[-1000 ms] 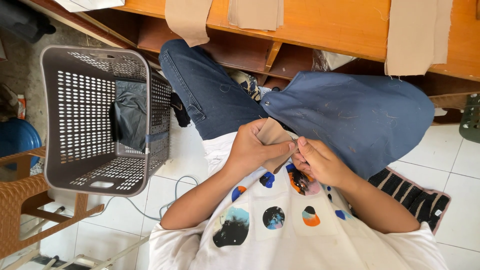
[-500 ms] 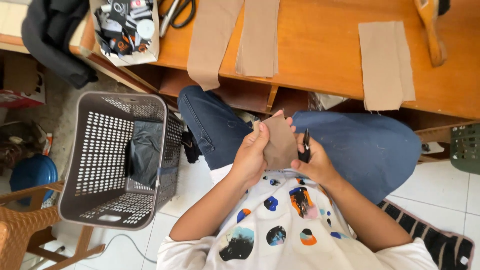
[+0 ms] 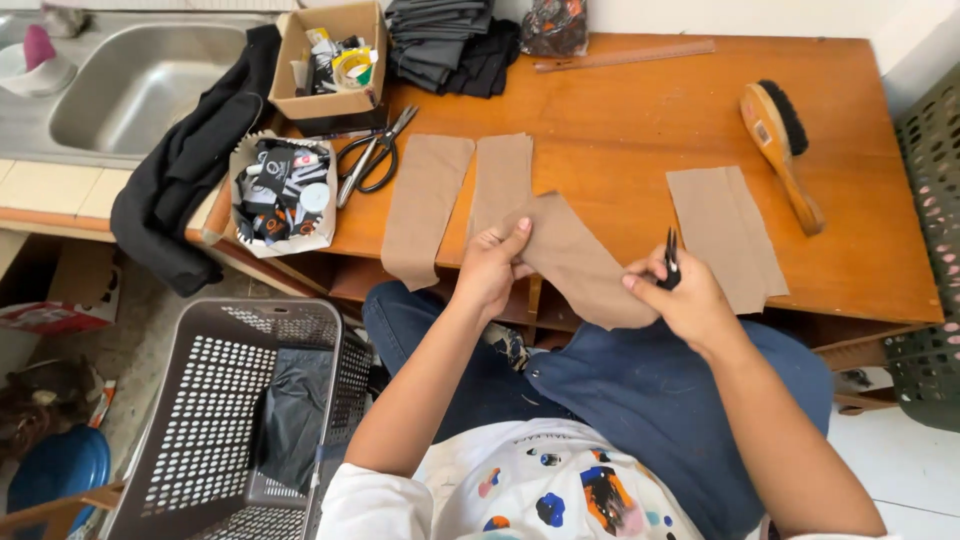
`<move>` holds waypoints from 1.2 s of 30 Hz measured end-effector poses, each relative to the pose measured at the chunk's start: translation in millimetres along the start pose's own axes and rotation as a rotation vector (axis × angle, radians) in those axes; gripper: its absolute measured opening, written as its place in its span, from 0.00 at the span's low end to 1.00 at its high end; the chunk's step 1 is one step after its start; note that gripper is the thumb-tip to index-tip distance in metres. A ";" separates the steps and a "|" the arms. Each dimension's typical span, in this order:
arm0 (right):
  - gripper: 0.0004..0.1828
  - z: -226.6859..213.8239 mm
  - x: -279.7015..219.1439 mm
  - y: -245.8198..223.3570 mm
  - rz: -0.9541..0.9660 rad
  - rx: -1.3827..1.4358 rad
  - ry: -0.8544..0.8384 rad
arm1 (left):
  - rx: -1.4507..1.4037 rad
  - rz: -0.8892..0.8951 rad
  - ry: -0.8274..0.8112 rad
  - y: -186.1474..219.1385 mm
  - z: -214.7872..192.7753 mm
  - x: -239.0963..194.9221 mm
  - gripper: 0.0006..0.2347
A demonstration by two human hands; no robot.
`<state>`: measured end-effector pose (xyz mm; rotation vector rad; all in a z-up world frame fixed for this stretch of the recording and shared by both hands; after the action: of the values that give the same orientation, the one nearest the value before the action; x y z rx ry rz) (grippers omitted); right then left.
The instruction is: The person sits on the floor and uses small scissors to trim the edges of rectangular beige fabric pieces. They handle the fabric with both hands, snip along the edges, and place the trimmed pieces onto a wooden table.
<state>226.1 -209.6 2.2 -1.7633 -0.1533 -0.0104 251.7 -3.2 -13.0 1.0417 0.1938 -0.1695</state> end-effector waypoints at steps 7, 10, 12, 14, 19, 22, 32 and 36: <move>0.14 -34.1 55.6 -22.8 -0.263 -0.911 0.244 | 0.426 0.372 0.112 31.8 19.8 3.5 0.26; 0.11 -16.7 28.7 -26.7 -0.494 -1.047 0.296 | 0.922 0.857 0.015 37.9 45.9 -23.6 0.18; 0.18 12.0 3.7 -35.9 -0.658 -0.970 0.148 | 1.285 0.935 -0.252 1.7 68.4 -31.5 0.18; 0.13 23.6 -8.0 -34.9 -0.686 -1.007 0.130 | 1.325 0.934 -0.280 -6.6 67.9 -36.0 0.21; 0.17 13.1 -8.1 -33.6 -0.642 -1.067 0.181 | 1.397 0.987 -0.370 -23.8 69.5 -44.3 0.23; 0.16 1.2 7.1 -27.0 -0.524 -1.036 0.188 | 1.466 1.108 -0.202 -19.2 61.7 -49.6 0.22; 0.10 0.2 47.5 5.3 -0.500 -1.170 0.178 | 1.365 1.125 -0.233 -30.3 58.2 -78.4 0.20; 0.11 -0.7 54.4 18.6 -0.530 -1.137 0.067 | 1.089 0.966 -0.068 -38.5 30.5 -80.3 0.16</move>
<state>282.1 -208.5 -10.8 -2.7852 -0.6581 -0.6506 167.3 -44.9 -11.2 2.0833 -0.5401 0.6422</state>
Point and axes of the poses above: each hand's wrist, its own x-axis towards the middle knuckle, its own z-axis out of the palm, y = z × x, the point moved 9 cm from there along x, towards the middle knuckle, and after that the axes turned 6 degrees about -x, right-handed, at the moved point
